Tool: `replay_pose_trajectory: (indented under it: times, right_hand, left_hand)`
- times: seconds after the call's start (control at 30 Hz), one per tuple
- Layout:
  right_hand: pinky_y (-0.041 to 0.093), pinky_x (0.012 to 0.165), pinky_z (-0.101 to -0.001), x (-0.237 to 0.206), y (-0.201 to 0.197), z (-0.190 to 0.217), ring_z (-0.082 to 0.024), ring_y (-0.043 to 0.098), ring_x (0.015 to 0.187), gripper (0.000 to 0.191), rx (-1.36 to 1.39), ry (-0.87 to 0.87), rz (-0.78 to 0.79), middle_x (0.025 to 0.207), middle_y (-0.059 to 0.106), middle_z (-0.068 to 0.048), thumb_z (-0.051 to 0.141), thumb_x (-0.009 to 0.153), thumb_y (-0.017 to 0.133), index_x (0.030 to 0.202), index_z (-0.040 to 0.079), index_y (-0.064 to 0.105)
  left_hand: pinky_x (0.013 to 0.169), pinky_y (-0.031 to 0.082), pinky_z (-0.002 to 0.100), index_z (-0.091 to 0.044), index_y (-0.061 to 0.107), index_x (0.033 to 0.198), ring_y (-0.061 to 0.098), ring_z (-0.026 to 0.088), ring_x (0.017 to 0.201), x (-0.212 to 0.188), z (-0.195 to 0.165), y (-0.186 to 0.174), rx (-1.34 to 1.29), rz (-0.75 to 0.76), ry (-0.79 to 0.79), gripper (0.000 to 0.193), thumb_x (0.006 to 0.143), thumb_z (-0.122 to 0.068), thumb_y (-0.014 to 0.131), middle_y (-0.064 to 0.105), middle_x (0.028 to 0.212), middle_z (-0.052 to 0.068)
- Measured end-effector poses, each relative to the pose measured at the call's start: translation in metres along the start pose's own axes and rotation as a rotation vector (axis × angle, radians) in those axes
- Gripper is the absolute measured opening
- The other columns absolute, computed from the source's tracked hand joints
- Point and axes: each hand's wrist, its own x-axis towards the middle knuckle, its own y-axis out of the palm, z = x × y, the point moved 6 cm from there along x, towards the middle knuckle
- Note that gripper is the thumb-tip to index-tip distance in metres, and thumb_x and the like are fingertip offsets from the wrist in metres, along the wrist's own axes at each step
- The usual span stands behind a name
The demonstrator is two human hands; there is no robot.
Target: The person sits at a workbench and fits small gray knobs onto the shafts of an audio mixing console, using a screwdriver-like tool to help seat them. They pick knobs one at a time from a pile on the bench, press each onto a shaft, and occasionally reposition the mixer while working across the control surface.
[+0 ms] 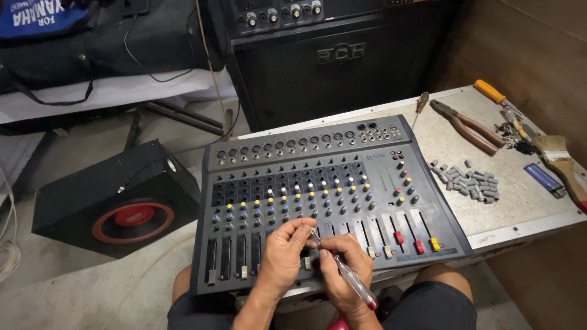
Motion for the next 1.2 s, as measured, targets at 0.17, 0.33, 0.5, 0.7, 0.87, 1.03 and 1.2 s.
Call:
replay_pose_trajectory:
  times: [0.17, 0.33, 0.5, 0.7, 0.87, 1.03, 1.2]
  right_hand:
    - [0.046, 0.059, -0.0258, 0.002, 0.001, 0.004, -0.013, 0.057, 0.064, 0.013, 0.014, -0.013, 0.005, 0.081, 0.068, -0.006, -0.006, 0.082, 0.069, 0.092, 0.002, 0.067]
    - [0.048, 0.060, -0.0263, 0.002, 0.002, 0.005, -0.013, 0.060, 0.067, 0.012, 0.014, -0.029, 0.001, 0.082, 0.069, -0.007, -0.006, 0.084, 0.069, 0.093, 0.002, 0.067]
    - [0.048, 0.059, -0.0261, 0.001, 0.000, -0.001, -0.013, 0.060, 0.064, 0.009, 0.011, 0.019, 0.011, 0.080, 0.069, -0.006, -0.003, 0.084, 0.069, 0.092, 0.002, 0.068]
    - [0.047, 0.059, -0.0261, -0.004, 0.000, -0.015, -0.012, 0.059, 0.063, 0.005, 0.042, 0.105, 0.033, 0.077, 0.067, -0.007, 0.002, 0.087, 0.068, 0.092, 0.001, 0.068]
    - [0.048, 0.062, -0.0253, -0.008, -0.002, -0.024, -0.010, 0.060, 0.067, 0.005, 0.085, 0.108, 0.045, 0.080, 0.069, -0.005, 0.004, 0.089, 0.066, 0.092, 0.001, 0.068]
    - [0.045, 0.057, -0.0246, -0.013, -0.001, -0.034, -0.008, 0.054, 0.061, 0.005, 0.075, 0.190, 0.036, 0.073, 0.067, -0.003, 0.005, 0.088, 0.068, 0.090, 0.001, 0.069]
    - [0.047, 0.058, -0.0250, -0.013, -0.001, -0.033, -0.008, 0.056, 0.062, 0.005, 0.069, 0.220, 0.033, 0.075, 0.068, -0.004, 0.005, 0.088, 0.067, 0.091, 0.001, 0.070]
  left_hand:
    - [0.069, 0.052, 0.023, 0.003, 0.074, 0.112, 0.063, 0.010, 0.073, 0.003, 0.009, -0.006, -0.045, 0.013, -0.031, 0.029, 0.099, -0.022, 0.064, 0.068, 0.083, 0.002]
    - [0.067, 0.051, 0.022, 0.003, 0.074, 0.109, 0.062, 0.010, 0.071, 0.005, 0.013, -0.007, -0.107, 0.038, -0.058, 0.028, 0.099, -0.022, 0.064, 0.066, 0.082, 0.002]
    - [0.067, 0.051, 0.022, 0.001, 0.074, 0.106, 0.061, 0.009, 0.070, 0.005, 0.011, -0.007, -0.070, 0.068, -0.072, 0.028, 0.100, -0.023, 0.063, 0.065, 0.080, 0.001]
    - [0.066, 0.050, 0.022, -0.001, 0.074, 0.102, 0.059, 0.008, 0.069, 0.006, 0.011, -0.006, -0.044, 0.099, -0.114, 0.025, 0.100, -0.023, 0.063, 0.065, 0.077, 0.000]
    - [0.066, 0.048, 0.022, 0.000, 0.074, 0.102, 0.058, 0.007, 0.070, 0.007, 0.008, -0.004, 0.035, 0.172, -0.064, 0.024, 0.101, -0.022, 0.063, 0.063, 0.076, -0.001]
    - [0.065, 0.049, 0.022, 0.000, 0.073, 0.102, 0.058, 0.007, 0.070, 0.005, 0.004, -0.001, 0.083, 0.228, -0.061, 0.024, 0.101, -0.022, 0.063, 0.065, 0.076, -0.001]
    - [0.066, 0.050, 0.022, 0.000, 0.074, 0.105, 0.058, 0.006, 0.070, 0.003, 0.004, -0.001, 0.049, 0.239, -0.078, 0.024, 0.100, -0.021, 0.062, 0.065, 0.077, -0.001]
